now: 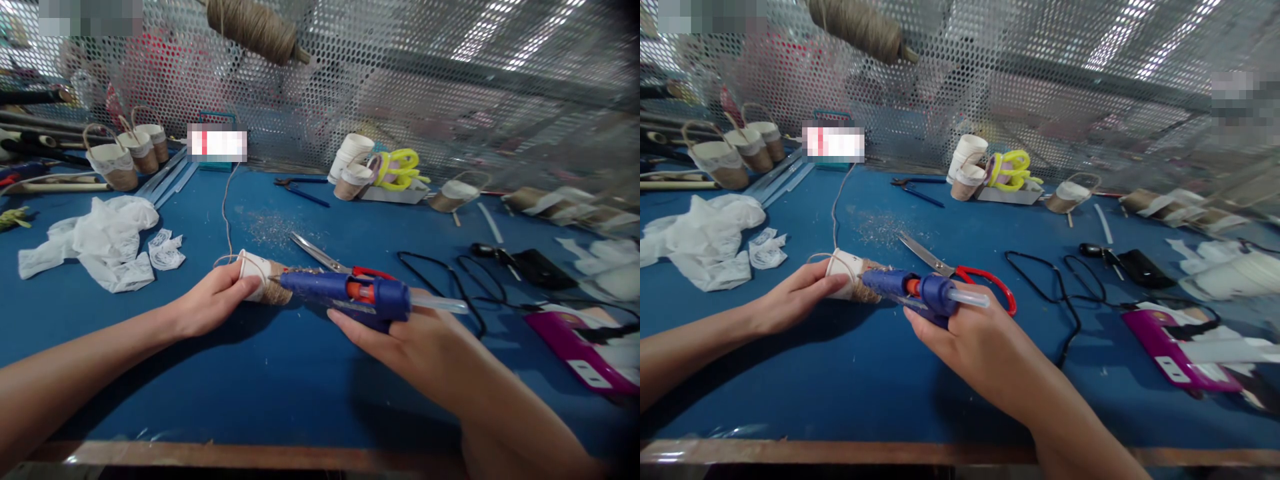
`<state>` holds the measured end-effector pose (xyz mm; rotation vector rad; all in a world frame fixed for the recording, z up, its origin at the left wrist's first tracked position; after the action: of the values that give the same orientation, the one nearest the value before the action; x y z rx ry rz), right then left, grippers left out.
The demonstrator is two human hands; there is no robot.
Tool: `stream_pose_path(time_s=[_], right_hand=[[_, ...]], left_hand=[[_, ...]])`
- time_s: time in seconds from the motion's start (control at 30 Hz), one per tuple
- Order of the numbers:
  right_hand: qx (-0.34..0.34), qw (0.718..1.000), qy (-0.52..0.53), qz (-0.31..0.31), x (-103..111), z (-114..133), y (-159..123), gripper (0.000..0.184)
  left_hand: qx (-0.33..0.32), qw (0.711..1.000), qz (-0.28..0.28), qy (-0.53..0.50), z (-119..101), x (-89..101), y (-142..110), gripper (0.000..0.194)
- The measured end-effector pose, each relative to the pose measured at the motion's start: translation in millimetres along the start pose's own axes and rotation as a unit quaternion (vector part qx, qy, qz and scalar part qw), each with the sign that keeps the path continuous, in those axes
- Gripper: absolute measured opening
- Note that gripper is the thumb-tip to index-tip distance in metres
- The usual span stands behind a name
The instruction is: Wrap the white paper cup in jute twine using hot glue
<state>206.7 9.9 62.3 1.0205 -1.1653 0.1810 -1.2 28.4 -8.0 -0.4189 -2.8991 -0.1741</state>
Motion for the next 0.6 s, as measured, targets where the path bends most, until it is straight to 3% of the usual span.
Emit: stream_pose_path(time_s=[0.23,0.37,0.6], right_hand=[[0.141,0.987,-0.074,-0.014,-2,0,-6,0.063],[0.164,0.981,-0.101,-0.024,-2,-1,-5,0.065],[0.176,0.979,-0.101,-0.004,-4,-6,-11,0.052]], left_hand=[[-0.007,1.0,0.006,0.019,1,0.5,-1,0.038],[-0.01,1.0,0.003,0.025,1,1.3,-2,0.038],[-0.013,1.0,0.003,0.023,1,0.4,-1,0.037]])
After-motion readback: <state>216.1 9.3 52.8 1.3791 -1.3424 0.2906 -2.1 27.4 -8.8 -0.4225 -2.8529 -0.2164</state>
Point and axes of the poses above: each hand's wrist, its own y-axis towards the middle knuckle, its own x-axis out of the back of the hand, z = x × y, the point moved 1 cm from there along y, towards the middle knuckle, and after that the axes turned 11 degrees about -z, right-handed, at the moved point
